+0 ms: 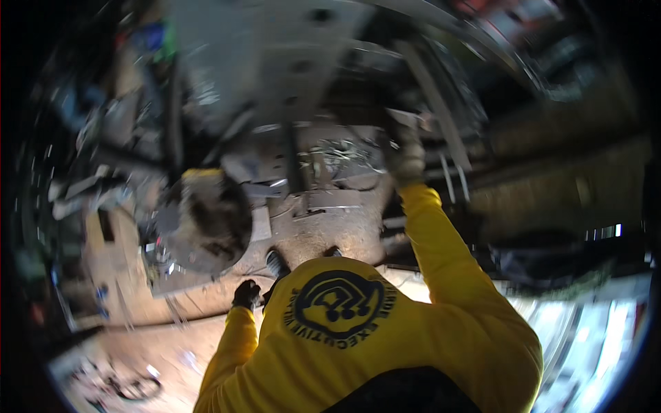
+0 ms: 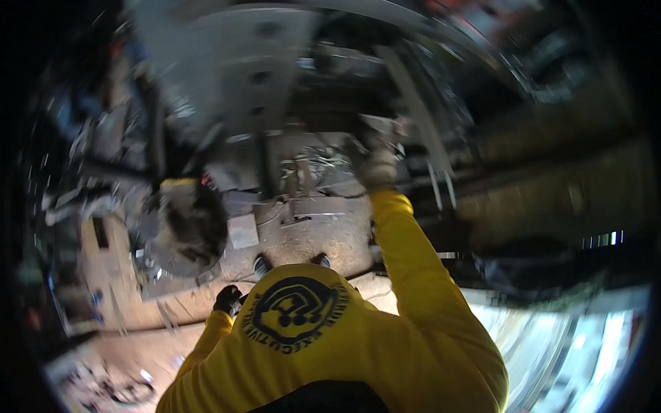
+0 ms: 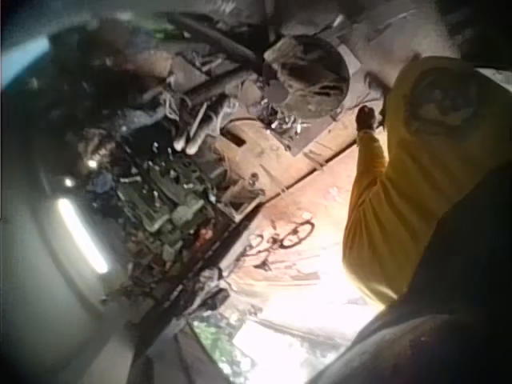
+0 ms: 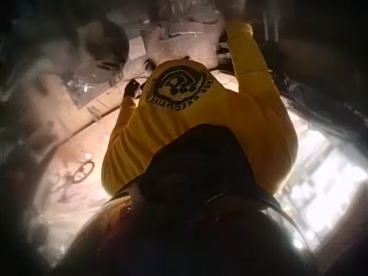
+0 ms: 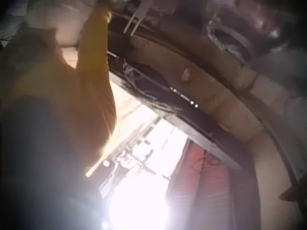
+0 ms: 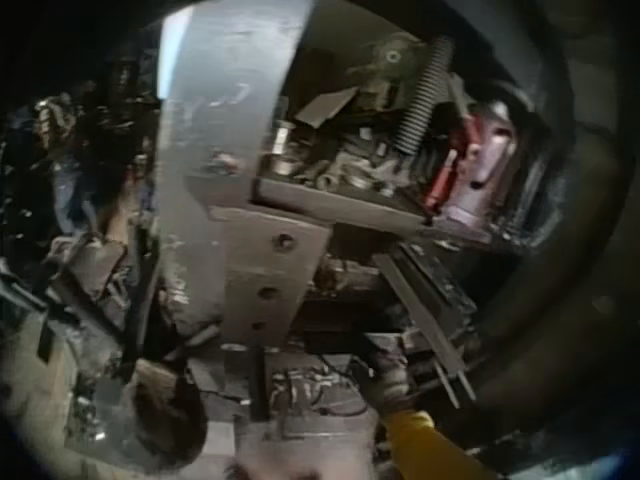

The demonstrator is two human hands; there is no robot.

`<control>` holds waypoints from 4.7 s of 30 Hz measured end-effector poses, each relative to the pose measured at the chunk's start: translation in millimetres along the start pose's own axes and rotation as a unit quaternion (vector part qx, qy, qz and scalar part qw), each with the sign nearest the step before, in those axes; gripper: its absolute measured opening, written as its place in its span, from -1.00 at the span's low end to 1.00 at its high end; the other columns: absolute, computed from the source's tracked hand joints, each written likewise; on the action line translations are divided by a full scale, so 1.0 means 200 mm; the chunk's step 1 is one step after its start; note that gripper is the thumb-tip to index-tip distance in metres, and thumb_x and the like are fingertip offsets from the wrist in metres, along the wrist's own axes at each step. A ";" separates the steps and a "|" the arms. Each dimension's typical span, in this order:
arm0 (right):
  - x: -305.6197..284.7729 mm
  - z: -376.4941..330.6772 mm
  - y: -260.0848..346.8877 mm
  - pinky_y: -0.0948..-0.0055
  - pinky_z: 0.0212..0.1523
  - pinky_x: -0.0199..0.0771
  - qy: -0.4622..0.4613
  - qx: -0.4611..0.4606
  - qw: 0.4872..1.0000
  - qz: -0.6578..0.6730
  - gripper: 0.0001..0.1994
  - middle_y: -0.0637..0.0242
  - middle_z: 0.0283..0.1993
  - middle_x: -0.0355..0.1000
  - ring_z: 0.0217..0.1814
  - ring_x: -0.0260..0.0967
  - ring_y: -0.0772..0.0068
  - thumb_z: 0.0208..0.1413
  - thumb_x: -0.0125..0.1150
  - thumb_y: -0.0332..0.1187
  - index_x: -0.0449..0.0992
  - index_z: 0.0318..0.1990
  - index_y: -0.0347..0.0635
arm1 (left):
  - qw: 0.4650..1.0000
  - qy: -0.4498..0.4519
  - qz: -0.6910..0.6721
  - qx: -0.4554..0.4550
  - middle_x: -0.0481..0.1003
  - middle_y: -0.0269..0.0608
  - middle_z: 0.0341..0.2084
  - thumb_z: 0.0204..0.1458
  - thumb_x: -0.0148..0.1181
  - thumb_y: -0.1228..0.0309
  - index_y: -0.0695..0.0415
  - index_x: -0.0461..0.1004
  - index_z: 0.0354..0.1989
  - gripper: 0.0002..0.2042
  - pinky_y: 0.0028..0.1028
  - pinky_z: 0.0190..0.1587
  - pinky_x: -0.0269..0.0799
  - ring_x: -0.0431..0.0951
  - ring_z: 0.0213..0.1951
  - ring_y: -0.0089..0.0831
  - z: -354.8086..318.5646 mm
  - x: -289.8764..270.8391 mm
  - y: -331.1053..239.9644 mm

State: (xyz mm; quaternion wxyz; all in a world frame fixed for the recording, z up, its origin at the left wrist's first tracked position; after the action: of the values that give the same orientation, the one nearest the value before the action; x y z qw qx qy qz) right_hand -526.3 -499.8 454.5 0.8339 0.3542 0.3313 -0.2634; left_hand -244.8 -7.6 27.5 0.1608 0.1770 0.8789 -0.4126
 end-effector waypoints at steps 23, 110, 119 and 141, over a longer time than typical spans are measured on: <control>-0.84 -0.22 -1.17 0.10 0.18 0.48 0.010 0.298 0.954 0.004 -0.63 -0.02 0.08 0.53 0.16 0.47 -0.12 0.31 0.09 -0.12 0.54 0.12 -0.11 | 0.801 -0.352 0.198 0.442 0.56 0.01 0.07 0.25 0.17 0.22 0.15 0.50 0.18 -0.61 -0.23 0.24 0.37 0.50 0.19 -0.09 0.18 -0.74 -3.46; -0.79 -0.65 -0.38 0.60 -0.53 0.37 0.206 0.473 0.757 0.400 -0.63 0.42 -0.43 0.44 -0.56 0.32 0.64 0.34 0.09 -0.21 0.57 0.18 -0.12 | 0.796 -0.335 0.267 0.427 0.64 -0.07 -0.12 0.21 0.17 0.08 -0.01 0.64 -0.04 -0.68 -0.24 0.08 0.49 0.62 -0.03 -0.12 0.58 -0.95 -3.32; -0.78 -0.66 -0.39 0.65 -0.51 0.39 0.219 0.482 0.771 0.353 -0.64 0.38 -0.26 0.54 -0.50 0.39 0.65 0.30 0.06 -0.26 0.58 0.17 -0.10 | 0.816 -0.313 0.263 0.409 0.64 -0.11 -0.12 0.19 0.18 0.08 -0.03 0.64 -0.04 -0.68 -0.25 0.09 0.48 0.62 -0.02 -0.13 0.57 -0.95 -3.34; -0.73 -0.58 -0.40 0.57 -0.53 0.38 0.188 0.445 0.811 0.331 -0.65 0.33 -0.48 0.45 -0.57 0.37 0.61 0.33 0.10 -0.11 0.63 -0.05 -0.21 | 0.829 -0.322 0.284 0.359 0.62 -0.07 -0.11 0.23 0.07 0.07 -0.02 0.60 -0.07 -0.68 -0.21 0.08 0.47 0.60 0.00 -0.10 0.56 -0.94 -3.35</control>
State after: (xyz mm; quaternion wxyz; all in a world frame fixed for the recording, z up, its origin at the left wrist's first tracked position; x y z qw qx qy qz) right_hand -715.6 -430.5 467.8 0.5432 0.8175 0.1906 -0.0189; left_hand -360.2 -529.3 488.0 0.4694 0.3213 0.4781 -0.6692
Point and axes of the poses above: each hand's wrist, its own z-axis towards the middle knuckle, its own x-axis out of the palm, y = z × x, the point moved 1 cm from there along z, towards the middle knuckle
